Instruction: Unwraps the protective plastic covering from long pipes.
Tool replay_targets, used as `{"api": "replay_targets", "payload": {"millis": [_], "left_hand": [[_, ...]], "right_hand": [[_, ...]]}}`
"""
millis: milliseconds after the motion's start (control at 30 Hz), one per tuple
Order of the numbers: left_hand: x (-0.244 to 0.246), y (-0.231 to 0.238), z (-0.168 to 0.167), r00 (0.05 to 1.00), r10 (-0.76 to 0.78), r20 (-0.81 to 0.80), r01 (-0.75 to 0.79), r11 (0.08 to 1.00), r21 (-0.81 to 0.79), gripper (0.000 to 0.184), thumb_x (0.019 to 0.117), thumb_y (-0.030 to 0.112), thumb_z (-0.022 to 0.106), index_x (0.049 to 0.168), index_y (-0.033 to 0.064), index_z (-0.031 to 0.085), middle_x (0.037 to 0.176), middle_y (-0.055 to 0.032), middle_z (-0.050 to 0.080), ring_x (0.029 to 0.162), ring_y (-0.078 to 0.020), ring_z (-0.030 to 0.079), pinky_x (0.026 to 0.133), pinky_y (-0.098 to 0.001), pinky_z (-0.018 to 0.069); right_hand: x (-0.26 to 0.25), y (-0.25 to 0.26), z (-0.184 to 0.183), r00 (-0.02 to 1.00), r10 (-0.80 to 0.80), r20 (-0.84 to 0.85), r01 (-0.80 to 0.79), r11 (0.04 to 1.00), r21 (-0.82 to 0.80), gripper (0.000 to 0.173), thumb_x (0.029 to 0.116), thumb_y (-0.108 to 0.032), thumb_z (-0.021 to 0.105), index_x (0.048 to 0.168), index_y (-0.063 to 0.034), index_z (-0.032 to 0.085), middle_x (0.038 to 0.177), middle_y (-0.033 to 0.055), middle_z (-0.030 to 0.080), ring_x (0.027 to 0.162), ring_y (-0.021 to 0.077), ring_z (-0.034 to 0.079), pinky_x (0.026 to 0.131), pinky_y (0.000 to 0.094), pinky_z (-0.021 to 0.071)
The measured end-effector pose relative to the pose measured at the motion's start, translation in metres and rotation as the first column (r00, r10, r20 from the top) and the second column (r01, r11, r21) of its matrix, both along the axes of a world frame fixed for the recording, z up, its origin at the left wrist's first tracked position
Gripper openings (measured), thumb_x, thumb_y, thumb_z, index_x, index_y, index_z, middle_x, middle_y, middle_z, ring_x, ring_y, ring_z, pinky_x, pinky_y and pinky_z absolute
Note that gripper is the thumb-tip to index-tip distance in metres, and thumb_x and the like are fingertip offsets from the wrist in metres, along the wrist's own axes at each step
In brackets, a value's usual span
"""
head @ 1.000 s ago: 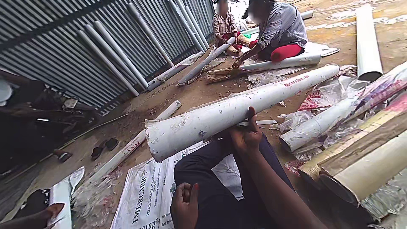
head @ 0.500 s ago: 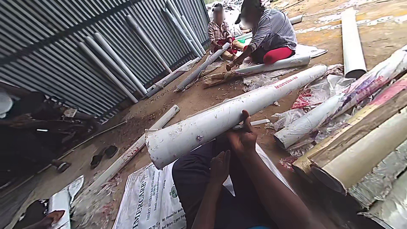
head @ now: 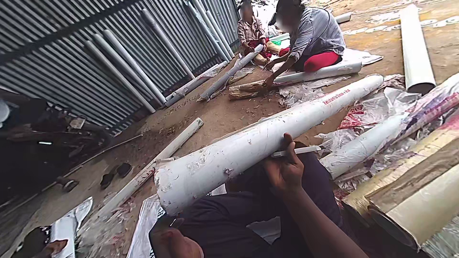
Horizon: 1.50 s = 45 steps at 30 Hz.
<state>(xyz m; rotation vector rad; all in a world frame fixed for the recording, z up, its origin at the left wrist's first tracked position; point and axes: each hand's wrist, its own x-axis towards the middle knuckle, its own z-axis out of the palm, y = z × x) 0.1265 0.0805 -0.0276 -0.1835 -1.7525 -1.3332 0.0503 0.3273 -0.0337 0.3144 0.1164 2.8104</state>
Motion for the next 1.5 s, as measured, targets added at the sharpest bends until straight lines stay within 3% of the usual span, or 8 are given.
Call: {"api": "replay_targets", "payload": {"millis": [67, 167, 400, 533, 767, 967, 1167, 1500], "left_hand": [[-0.02, -0.003, 0.031, 0.999, -0.032, 0.022, 0.033, 0.998, -0.058, 0.076, 0.1023, 0.063, 0.045, 0.134, -0.0059, 0.041, 0.125, 0.0052, 0.058, 0.118, 0.0, 0.057, 0.1, -0.0224, 0.0507], [-0.044, 0.011, 0.034, 0.985, 0.07, 0.161, -0.087, 0.991, 0.105, 0.032, 0.1082, 0.024, 0.036, 0.11, 0.0012, 0.059, 0.099, 0.0163, 0.067, 0.096, 0.0104, 0.065, 0.089, -0.0155, 0.0549], [-0.112, -0.042, -0.08, 0.737, 0.069, 0.673, -0.207, 0.97, 0.128, 0.032, 0.1091, 0.016, 0.042, 0.107, -0.0085, 0.063, 0.099, -0.0071, 0.066, 0.094, -0.0012, 0.062, 0.091, -0.0251, 0.0516], [-0.149, -0.061, -0.142, 0.622, -0.01, 0.783, -0.238, 0.95, 0.201, 0.03, 0.1089, 0.013, 0.046, 0.107, -0.0108, 0.064, 0.107, -0.0152, 0.067, 0.101, -0.0116, 0.061, 0.096, -0.033, 0.0484], [-0.164, -0.079, -0.169, 0.476, -0.148, 0.867, -0.238, 0.927, 0.289, 0.029, 0.109, 0.014, 0.045, 0.112, -0.0062, 0.065, 0.107, -0.0104, 0.066, 0.102, -0.0101, 0.06, 0.095, -0.0319, 0.0484], [-0.176, -0.087, -0.166, 0.415, -0.296, 0.86, -0.268, 0.864, 0.427, 0.027, 0.1094, 0.013, 0.045, 0.117, -0.0038, 0.065, 0.112, -0.0116, 0.066, 0.106, -0.0128, 0.06, 0.097, -0.0339, 0.0473], [-0.179, -0.096, -0.172, 0.506, -0.391, 0.769, -0.376, 0.702, 0.605, 0.046, 0.0987, -0.004, 0.047, 0.144, 0.0019, 0.047, 0.125, -0.0145, 0.061, 0.109, -0.0201, 0.062, 0.092, -0.038, 0.0514], [-0.181, -0.098, -0.171, 0.546, -0.393, 0.74, -0.414, 0.641, 0.646, 0.027, 0.1088, 0.013, 0.048, 0.13, 0.0006, 0.059, 0.121, -0.0115, 0.063, 0.109, -0.0164, 0.063, 0.096, -0.0362, 0.0527]], "right_hand": [[-0.008, -0.004, -0.013, 0.998, 0.052, 0.044, -0.053, 0.998, 0.028, 0.031, 0.1075, -0.036, 0.051, 0.128, -0.0169, 0.064, 0.123, 0.016, 0.068, 0.115, 0.0372, 0.067, 0.092, 0.0615, 0.056], [-0.02, -0.014, -0.046, 0.972, 0.112, 0.207, -0.134, 0.987, 0.092, 0.028, 0.1046, -0.035, 0.057, 0.124, -0.0171, 0.068, 0.121, 0.0136, 0.069, 0.113, 0.035, 0.068, 0.091, 0.0609, 0.0567], [-0.079, -0.04, -0.136, 0.805, 0.052, 0.591, -0.335, 0.862, 0.381, 0.036, 0.1129, -0.022, 0.032, 0.127, -0.0034, 0.06, 0.12, 0.015, 0.066, 0.108, 0.0301, 0.068, 0.089, 0.0536, 0.0593], [-0.093, -0.037, -0.15, 0.661, -0.104, 0.743, -0.597, 0.527, 0.605, 0.035, 0.1115, -0.021, 0.04, 0.136, -0.007, 0.061, 0.138, 0.0126, 0.06, 0.123, 0.0254, 0.059, 0.093, 0.0517, 0.0529], [-0.064, -0.043, -0.175, 0.802, -0.07, 0.594, -0.592, 0.049, 0.805, 0.019, 0.1031, -0.012, 0.049, 0.102, -0.0054, 0.067, 0.068, -0.0074, 0.056, 0.056, 0.0013, 0.05, 0.054, 0.0188, 0.044], [-0.078, -0.064, -0.182, 0.851, 0.119, 0.512, -0.506, -0.078, 0.859, 0.047, 0.1068, -0.045, 0.048, 0.131, -0.0068, 0.058, 0.075, -0.0133, 0.047, 0.06, -0.0037, 0.043, 0.055, 0.0144, 0.0391], [-0.08, -0.068, -0.182, 0.892, 0.171, 0.419, -0.405, -0.109, 0.908, 0.028, 0.1083, -0.036, 0.051, 0.12, -0.0158, 0.065, 0.081, -0.0091, 0.062, 0.068, -0.0004, 0.056, 0.062, 0.0168, 0.0488], [-0.078, -0.072, -0.181, 0.943, 0.175, 0.282, -0.232, -0.26, 0.937, 0.04, 0.1111, -0.036, 0.044, 0.129, -0.0063, 0.063, 0.092, -0.0094, 0.063, 0.066, -0.0073, 0.049, 0.06, 0.0122, 0.045]]}}
